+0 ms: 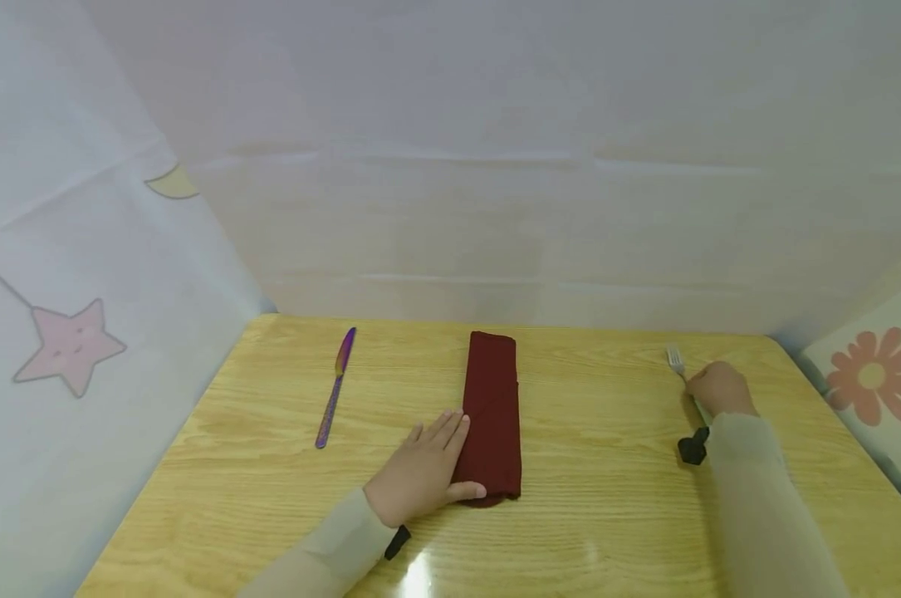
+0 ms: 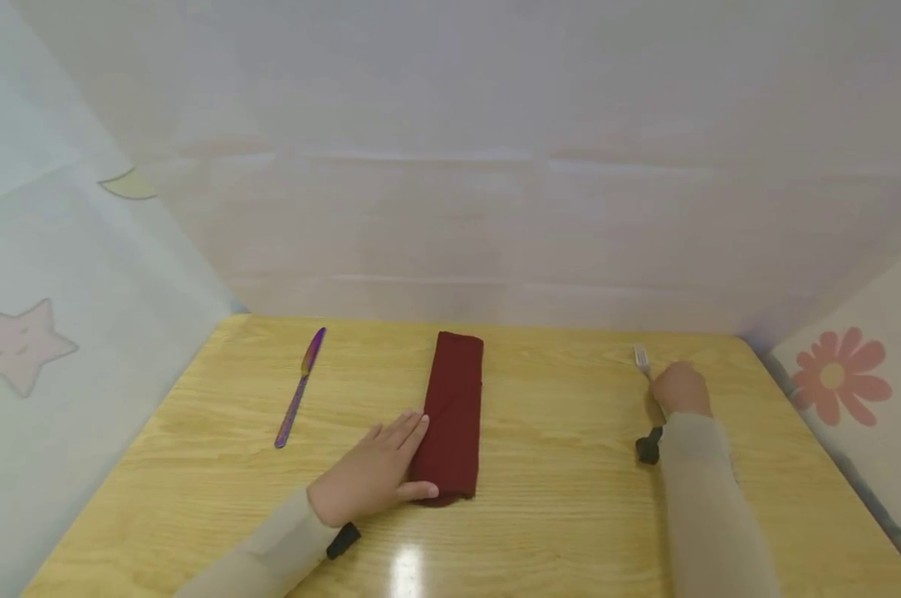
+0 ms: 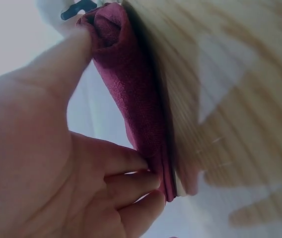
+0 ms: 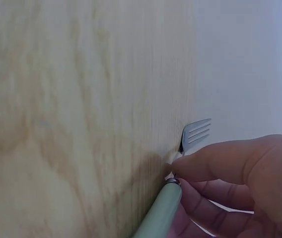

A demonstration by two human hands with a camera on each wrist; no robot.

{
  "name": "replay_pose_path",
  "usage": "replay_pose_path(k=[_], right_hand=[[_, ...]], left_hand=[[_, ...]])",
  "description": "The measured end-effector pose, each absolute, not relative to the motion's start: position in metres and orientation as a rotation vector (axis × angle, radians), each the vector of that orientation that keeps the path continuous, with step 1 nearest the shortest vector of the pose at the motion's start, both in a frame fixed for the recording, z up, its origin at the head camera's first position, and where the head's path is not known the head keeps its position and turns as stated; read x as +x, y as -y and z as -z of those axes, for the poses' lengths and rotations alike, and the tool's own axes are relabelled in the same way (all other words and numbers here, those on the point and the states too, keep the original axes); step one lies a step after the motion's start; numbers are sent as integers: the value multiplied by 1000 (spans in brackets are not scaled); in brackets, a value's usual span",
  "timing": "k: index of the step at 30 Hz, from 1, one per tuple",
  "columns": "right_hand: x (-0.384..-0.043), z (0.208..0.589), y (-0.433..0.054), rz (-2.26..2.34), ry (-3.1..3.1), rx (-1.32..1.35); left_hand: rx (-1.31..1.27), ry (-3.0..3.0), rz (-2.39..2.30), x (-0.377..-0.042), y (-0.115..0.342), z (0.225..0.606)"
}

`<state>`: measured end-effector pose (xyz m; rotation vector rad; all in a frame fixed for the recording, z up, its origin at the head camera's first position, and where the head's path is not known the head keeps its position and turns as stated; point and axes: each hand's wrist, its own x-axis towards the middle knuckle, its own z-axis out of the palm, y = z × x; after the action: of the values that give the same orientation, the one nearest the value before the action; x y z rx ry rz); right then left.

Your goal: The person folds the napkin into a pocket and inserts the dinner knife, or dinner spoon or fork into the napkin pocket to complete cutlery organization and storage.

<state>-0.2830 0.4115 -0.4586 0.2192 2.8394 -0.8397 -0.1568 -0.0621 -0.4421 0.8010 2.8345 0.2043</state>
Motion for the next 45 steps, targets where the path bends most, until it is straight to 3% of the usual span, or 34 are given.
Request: replay_pose_path(k=[13,45], right_hand=[[-279,452,-391,1032,-2757,236],[-281,437,-294,2173,-1926,150]], left_hand=[[762,-2777,-211,-166,60,444],[710,-2778,-245,-163,59,442]])
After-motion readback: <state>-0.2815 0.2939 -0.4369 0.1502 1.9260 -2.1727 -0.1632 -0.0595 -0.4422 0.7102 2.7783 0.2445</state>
